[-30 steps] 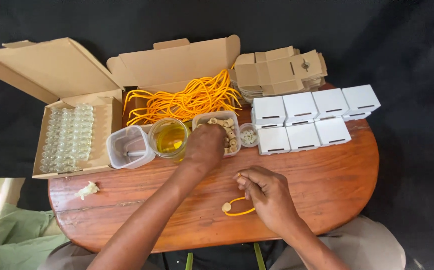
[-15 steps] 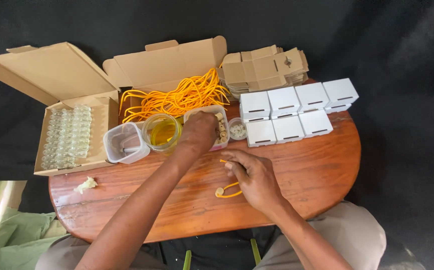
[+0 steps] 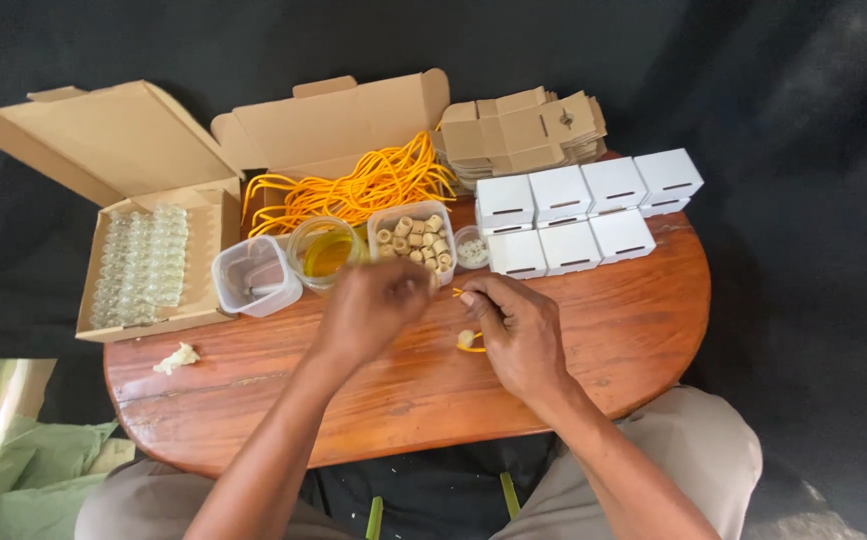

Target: Assembling small perfume bottles by threading cords through wooden caps, attaching them to bottles, and folding cardboard packaging.

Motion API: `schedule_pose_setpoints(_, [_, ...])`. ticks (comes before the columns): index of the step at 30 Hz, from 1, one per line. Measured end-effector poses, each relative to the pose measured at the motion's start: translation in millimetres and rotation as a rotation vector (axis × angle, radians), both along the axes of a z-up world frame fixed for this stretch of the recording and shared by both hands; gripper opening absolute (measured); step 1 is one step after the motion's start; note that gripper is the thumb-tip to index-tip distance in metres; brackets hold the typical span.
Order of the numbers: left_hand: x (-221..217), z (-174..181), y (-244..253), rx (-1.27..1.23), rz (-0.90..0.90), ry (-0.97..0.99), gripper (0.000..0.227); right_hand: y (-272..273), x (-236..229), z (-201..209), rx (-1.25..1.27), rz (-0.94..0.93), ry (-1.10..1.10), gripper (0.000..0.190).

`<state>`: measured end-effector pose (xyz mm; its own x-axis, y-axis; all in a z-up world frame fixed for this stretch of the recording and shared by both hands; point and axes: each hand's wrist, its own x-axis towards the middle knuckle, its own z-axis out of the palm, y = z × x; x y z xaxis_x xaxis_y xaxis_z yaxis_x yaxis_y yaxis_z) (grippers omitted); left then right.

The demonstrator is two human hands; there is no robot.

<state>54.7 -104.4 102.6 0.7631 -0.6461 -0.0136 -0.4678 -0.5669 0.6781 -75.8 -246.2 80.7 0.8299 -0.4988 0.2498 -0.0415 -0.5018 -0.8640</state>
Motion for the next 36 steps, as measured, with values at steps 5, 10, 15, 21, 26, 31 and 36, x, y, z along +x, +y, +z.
schedule_pose_setpoints(5, [-28, -47, 66, -0.367, 0.087, 0.347, 0.020, 27, -5, 10, -0.010, 0.135, 0.042, 0.008])
schedule_pose_setpoints(10, [-42, -83, 97, -0.548, 0.166, 0.640, 0.023, 53, -4, 2, 0.011, 0.229, 0.080, 0.005])
schedule_pose_setpoints(15, [-47, -109, 104, -0.622, 0.206, 0.707, 0.022, 62, 0, -17, 0.016, 0.318, 0.151, 0.006])
schedule_pose_setpoints(21, [-51, -108, 108, -0.669, 0.158, 0.639, 0.018, 70, 4, -30, 0.033, 0.364, 0.194, 0.009])
schedule_pose_setpoints(26, [-54, -98, 112, -0.683, 0.141, 0.605, 0.016, 75, 5, -36, 0.067, 0.368, 0.177, 0.011])
schedule_pose_setpoints(31, [-58, -106, 111, -0.717, 0.156, 0.690, 0.018, 74, 6, -36, 0.056, 0.379, 0.166, 0.010])
schedule_pose_setpoints(36, [-62, -132, 109, -0.840, 0.214, 0.860, 0.026, 73, 4, -37, 0.088, 0.386, 0.157, 0.012])
